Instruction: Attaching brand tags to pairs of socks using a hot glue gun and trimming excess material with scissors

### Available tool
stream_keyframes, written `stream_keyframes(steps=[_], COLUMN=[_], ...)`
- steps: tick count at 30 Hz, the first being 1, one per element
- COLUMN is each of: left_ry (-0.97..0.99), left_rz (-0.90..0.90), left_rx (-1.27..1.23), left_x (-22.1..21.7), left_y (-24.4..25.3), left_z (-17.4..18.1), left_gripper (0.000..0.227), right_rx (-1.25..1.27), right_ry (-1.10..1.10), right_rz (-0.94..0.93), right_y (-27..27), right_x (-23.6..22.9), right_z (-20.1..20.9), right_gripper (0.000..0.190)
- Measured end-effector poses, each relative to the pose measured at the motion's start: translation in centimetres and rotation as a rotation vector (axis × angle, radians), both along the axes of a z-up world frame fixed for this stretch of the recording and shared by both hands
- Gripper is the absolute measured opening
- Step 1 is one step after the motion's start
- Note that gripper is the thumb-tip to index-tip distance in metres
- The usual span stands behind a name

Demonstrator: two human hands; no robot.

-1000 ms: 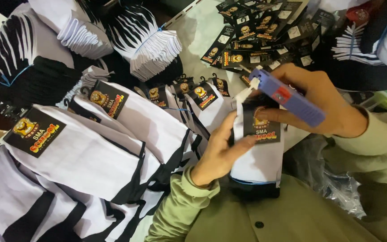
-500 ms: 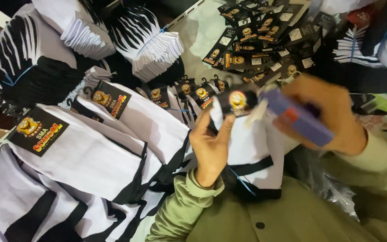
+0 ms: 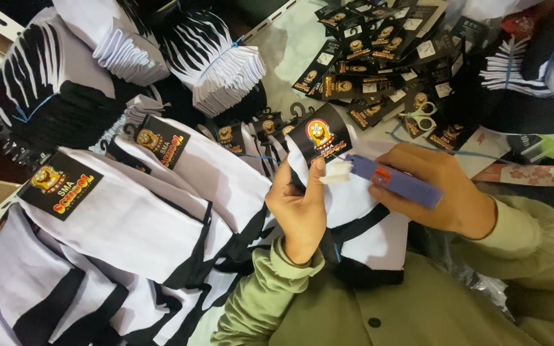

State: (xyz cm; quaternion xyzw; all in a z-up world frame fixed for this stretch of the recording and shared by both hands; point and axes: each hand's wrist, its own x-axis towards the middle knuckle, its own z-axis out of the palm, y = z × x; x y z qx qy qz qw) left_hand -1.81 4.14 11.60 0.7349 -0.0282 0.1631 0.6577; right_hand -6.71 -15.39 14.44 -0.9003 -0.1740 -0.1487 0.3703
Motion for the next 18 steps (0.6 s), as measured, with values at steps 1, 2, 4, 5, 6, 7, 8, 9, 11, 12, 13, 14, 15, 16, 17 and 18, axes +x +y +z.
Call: stream_keyframes(steps=[1,2,4,5,6,7,8,9,11,12,13,14,15,16,17,18], left_ry=[-0.006,-0.007,0.017,0.019,-0.094,-0.208,-0.206,-0.243,-0.287,-0.310,-0.333,-0.332,-0.387,-0.441,-0.441,-0.496], left_rz=[-0.006,-0.007,-0.013,-0.016,-0.001,0.013,0.010,0.009,0.005,-0.065,-0.136,-0.141,-0.236,-0.337,-0.348,-0.254], left_rx=[0.009,0.010,0.003,0.005,-0.019,-0.042,-0.043,-0.034,-0.028,-0.026,-0.024,-0.026,-0.015,0.000,0.003,0.098], left_x=[-0.1,-0.1,-0.4,-0.7,-0.9,-1.1,-1.2,-1.3,-1.0,-1.0,-0.9,-0.8,-0.7,-0.5,-0.2,-0.1], left_y=[0.0,-0.1,-0.3,-0.7,-1.2,-1.6,-1.7,-1.7,-1.7,-1.6,-1.5,-1.1,-0.7,-0.3,-0.5,-0.7], left_z=[0.2,0.2,0.0,-0.5,-0.8,-1.2,-1.5,-1.8,-1.8,-1.8,-1.7,-0.8,0.2,1.1,1.6,2.1], left_gripper=[0.024,0.024,0.022,0.022,0.020,0.024,0.024,0.023,0.023,0.026,0.029,0.029,0.043,0.059,0.059,0.036], right_rx=[0.004,0.005,0.014,0.015,0.079,0.142,0.142,0.160,0.175,0.182,0.189,0.188,0.185,0.188,0.193,0.208], right_ry=[-0.006,-0.007,-0.009,-0.007,-0.079,-0.151,-0.150,-0.126,-0.110,-0.087,-0.064,-0.064,-0.044,-0.024,-0.025,-0.059], right_rz=[-0.006,-0.007,-0.014,-0.017,0.010,0.036,0.033,0.018,0.000,-0.012,-0.025,-0.030,-0.066,-0.107,-0.117,0.002], right_y=[0.0,0.0,0.1,0.3,0.6,0.8,0.7,0.6,0.3,0.1,-0.1,-0.1,-0.1,0.1,-0.1,-0.4], right_x=[-0.1,0.0,-0.1,0.4,0.9,1.4,1.3,1.2,1.4,1.3,1.3,1.1,0.9,0.6,0.9,1.1], right_z=[-0.1,-0.3,-0.6,-0.6,-0.5,-0.5,-0.8,-1.0,-1.3,-1.3,-1.4,-1.2,-1.1,-1.0,-1.1,-1.2], right_gripper=[0.022,0.022,0.017,0.017,0.017,0.018,0.018,0.015,0.012,0.012,0.011,0.011,0.011,0.011,0.011,0.012])
